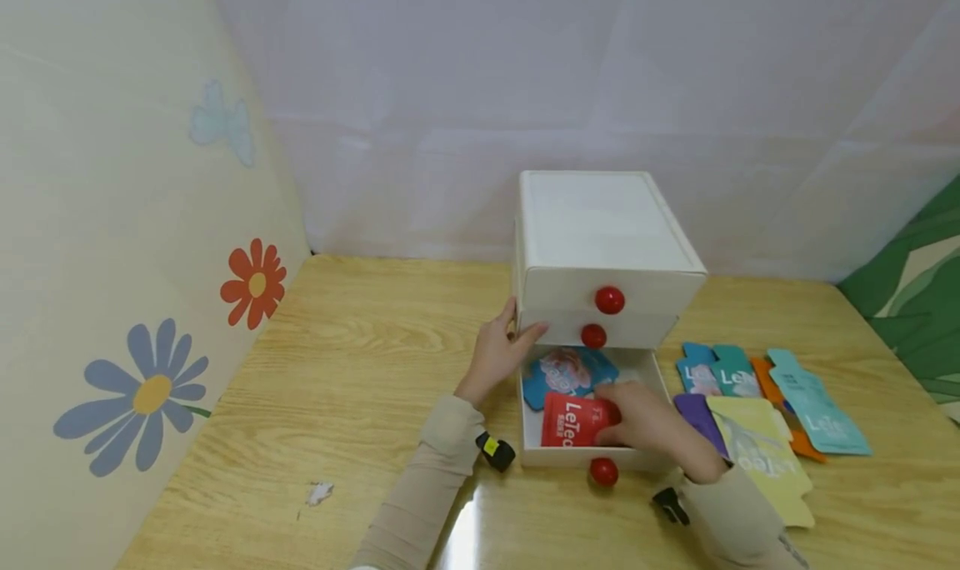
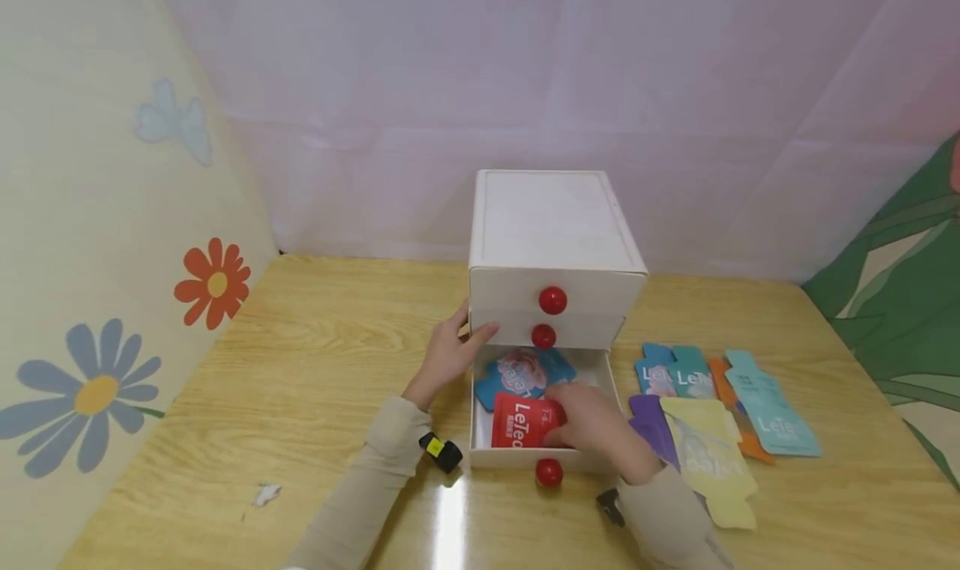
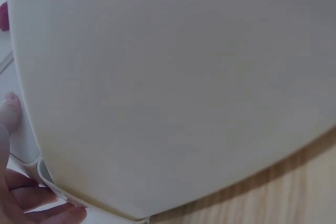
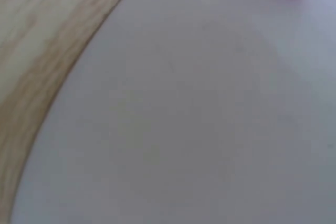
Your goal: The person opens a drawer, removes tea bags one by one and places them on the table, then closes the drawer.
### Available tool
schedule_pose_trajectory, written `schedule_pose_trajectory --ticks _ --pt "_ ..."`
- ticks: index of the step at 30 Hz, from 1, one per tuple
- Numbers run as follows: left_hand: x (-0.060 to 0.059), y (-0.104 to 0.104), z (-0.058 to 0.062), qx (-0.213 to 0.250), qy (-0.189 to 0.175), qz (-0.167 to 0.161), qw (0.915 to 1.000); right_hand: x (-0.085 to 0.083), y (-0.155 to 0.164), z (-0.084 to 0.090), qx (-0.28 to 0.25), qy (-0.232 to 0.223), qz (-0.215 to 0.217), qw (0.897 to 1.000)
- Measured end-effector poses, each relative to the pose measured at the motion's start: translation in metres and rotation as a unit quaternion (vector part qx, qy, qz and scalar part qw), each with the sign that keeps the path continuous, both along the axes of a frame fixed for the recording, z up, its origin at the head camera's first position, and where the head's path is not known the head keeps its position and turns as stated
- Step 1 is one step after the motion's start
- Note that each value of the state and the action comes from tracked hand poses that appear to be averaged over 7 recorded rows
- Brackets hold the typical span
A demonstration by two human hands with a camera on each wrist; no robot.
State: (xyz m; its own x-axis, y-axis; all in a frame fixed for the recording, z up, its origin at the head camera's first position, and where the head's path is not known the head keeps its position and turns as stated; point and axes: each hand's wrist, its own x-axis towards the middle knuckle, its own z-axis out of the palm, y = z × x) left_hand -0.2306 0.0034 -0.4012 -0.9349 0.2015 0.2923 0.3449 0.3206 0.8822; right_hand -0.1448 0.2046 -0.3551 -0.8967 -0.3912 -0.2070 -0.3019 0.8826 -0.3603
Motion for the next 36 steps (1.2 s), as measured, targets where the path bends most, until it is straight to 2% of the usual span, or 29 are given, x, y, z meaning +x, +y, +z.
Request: schedule_pose_trajectory --ticks 4,14,20,22,24,27,29,33,36 --pt "0.001 0.0 0.0 -0.003 0.005 0.003 1.0 0.004 0.002 0.002 -0.008 0.019 0.005 1.0" --pt "0.0 0.001 -0.002 0.005 0.004 0.002 1.0 0.009 0.004 0.009 -0.024 0.101 0.038 0.994" --pt "0.0 0.001 -0.002 0.009 0.006 0.004 0.9999 0.018 0.003 0.018 -0.032 0.184 0.04 0.982" --pt "0.0 0.001 -0.002 0.01 0.009 0.006 0.9999 0.022 0.003 0.022 -0.046 0.217 0.039 0.974" --pt "0.0 0.001 -0.002 0.01 0.013 0.009 0.9998 0.025 0.003 0.024 -0.061 0.262 0.042 0.962" --pt "0.001 0.001 -0.002 0.009 0.017 0.013 0.9997 0.029 0.005 0.026 -0.085 0.332 0.051 0.938" --pt "0.001 0.002 -0.002 0.01 0.018 0.015 0.9997 0.031 0.007 0.028 -0.103 0.377 0.061 0.918" --pt "0.002 0.002 -0.001 0.013 0.017 0.016 0.9997 0.035 0.012 0.031 -0.13 0.431 0.069 0.89" --pt "0.001 0.002 -0.001 0.011 0.014 0.015 0.9997 0.039 0.017 0.034 -0.125 0.454 0.06 0.88"
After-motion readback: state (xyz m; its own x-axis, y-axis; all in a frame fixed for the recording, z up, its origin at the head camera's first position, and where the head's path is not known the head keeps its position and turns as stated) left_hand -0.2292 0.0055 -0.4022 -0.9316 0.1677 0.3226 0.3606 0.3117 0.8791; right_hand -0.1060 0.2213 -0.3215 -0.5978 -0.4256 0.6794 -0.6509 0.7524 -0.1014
